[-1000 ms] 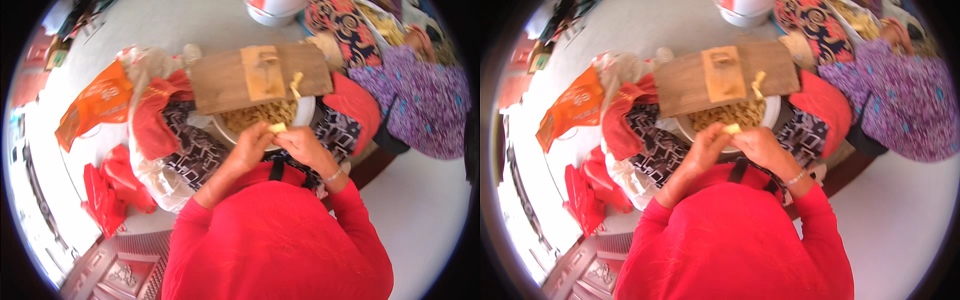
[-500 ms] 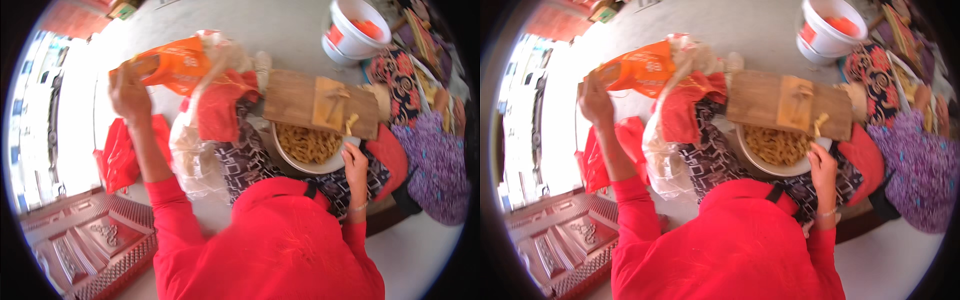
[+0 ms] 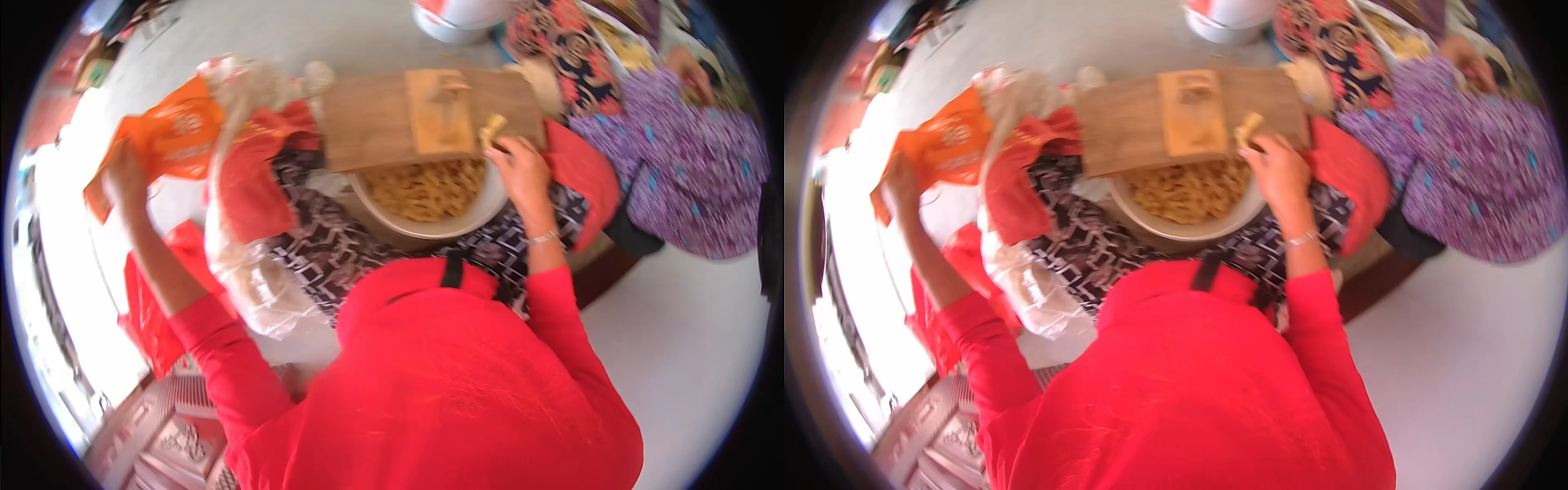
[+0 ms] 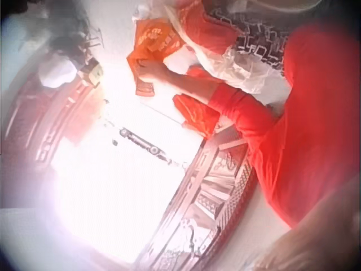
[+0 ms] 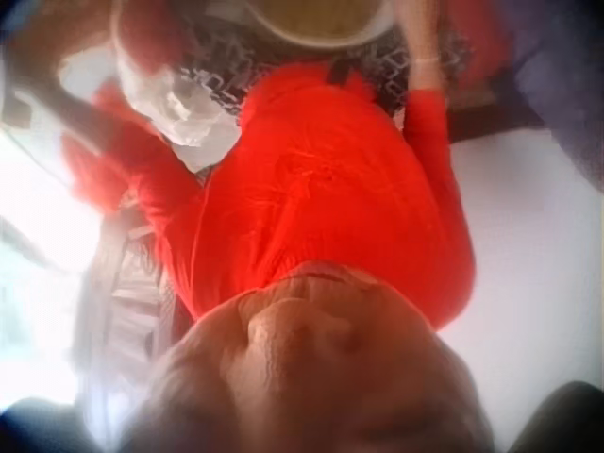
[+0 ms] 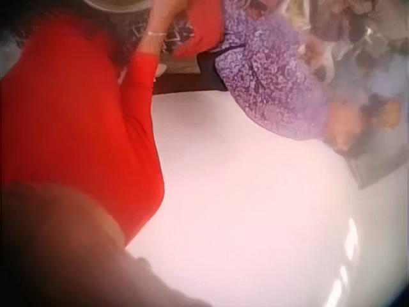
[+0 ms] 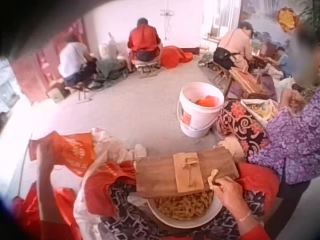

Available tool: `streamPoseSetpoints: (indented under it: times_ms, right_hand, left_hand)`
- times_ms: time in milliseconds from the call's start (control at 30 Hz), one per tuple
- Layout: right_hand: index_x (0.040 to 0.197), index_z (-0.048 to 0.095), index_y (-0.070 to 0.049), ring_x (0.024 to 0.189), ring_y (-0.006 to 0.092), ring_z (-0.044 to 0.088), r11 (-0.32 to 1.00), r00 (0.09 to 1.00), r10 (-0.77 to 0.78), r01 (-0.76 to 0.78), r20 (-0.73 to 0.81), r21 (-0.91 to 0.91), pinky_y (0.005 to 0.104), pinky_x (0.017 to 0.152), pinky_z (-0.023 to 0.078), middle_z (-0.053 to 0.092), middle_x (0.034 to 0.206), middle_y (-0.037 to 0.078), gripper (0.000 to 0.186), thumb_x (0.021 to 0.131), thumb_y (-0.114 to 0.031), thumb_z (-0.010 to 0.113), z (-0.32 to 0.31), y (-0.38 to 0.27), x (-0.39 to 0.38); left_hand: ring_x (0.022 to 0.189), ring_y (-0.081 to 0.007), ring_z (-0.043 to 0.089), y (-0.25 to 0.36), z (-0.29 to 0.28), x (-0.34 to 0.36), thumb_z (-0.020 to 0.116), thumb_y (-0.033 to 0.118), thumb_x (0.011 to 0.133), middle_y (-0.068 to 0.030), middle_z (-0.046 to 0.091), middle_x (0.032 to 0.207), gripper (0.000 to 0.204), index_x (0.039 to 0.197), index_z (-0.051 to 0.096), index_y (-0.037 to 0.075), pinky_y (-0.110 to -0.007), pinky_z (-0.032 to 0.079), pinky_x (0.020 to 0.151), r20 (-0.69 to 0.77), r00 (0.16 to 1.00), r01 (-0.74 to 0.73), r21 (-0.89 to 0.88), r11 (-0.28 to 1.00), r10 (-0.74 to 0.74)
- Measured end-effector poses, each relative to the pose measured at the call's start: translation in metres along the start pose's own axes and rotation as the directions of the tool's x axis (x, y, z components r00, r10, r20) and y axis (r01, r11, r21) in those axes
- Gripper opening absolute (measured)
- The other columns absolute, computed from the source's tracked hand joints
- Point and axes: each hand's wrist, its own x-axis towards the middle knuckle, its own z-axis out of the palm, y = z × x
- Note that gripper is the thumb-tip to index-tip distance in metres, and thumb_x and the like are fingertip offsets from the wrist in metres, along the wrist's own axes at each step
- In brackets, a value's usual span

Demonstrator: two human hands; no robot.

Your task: The person shapes pieces of dough by rolling them across a wooden board and placing the finished pieces into a bowl.

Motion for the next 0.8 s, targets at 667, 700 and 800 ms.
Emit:
streamPoseSetpoints:
  times_ms: [667, 700, 800]
  right_hand:
    - [0.08, 0.064, 0.001, 0.061, 0.0228, 0.055, 0.901, 0.97, -0.066, -0.042, 0.233, 0.431, 0.0317, 0.06, 0.045, 0.058, 0.069, 0.011, 0.016, 0.086, -0.013, 0.068, 0.02, -0.037, -0.077]
    - [0.081, 0.064, 0.001, 0.062, 0.0229, 0.056, 0.877, 0.94, -0.094, -0.078, 0.329, 0.473, 0.0308, 0.061, 0.046, 0.059, 0.07, 0.01, 0.013, 0.085, -0.011, 0.068, 0.021, -0.047, -0.084]
    - [0.081, 0.066, -0.002, 0.074, 0.0292, 0.062, 0.91, 0.783, -0.334, 0.123, 0.524, 0.396, 0.0377, 0.068, 0.048, 0.064, 0.078, 0.011, 0.019, 0.086, -0.021, 0.065, 0.029, -0.063, -0.097]
  left_hand:
    - [0.067, -0.0103, 0.055, 0.164, 0.016, -0.238, 0.051, 0.008, 0.097, -0.0049, 0.061, 0.075, 0.018, 0.088, 0.062, -0.004, -0.027, 0.045, 0.06, -0.155, 0.945, 0.133, -0.623, 0.771, -0.289]
    - [0.066, -0.0136, 0.056, 0.18, 0.018, -0.249, 0.051, 0.003, 0.094, -0.0065, 0.062, 0.075, 0.015, 0.085, 0.062, -0.003, -0.029, 0.045, 0.06, -0.122, 0.974, 0.048, -0.707, 0.705, -0.189]
    - [0.069, -0.0311, 0.057, 0.222, 0.034, -0.26, 0.057, 0.001, 0.081, -0.0132, 0.061, 0.079, 0.005, 0.083, 0.062, 0.001, -0.039, 0.046, 0.063, 0.005, 0.83, -0.411, -0.668, 0.62, 0.557]
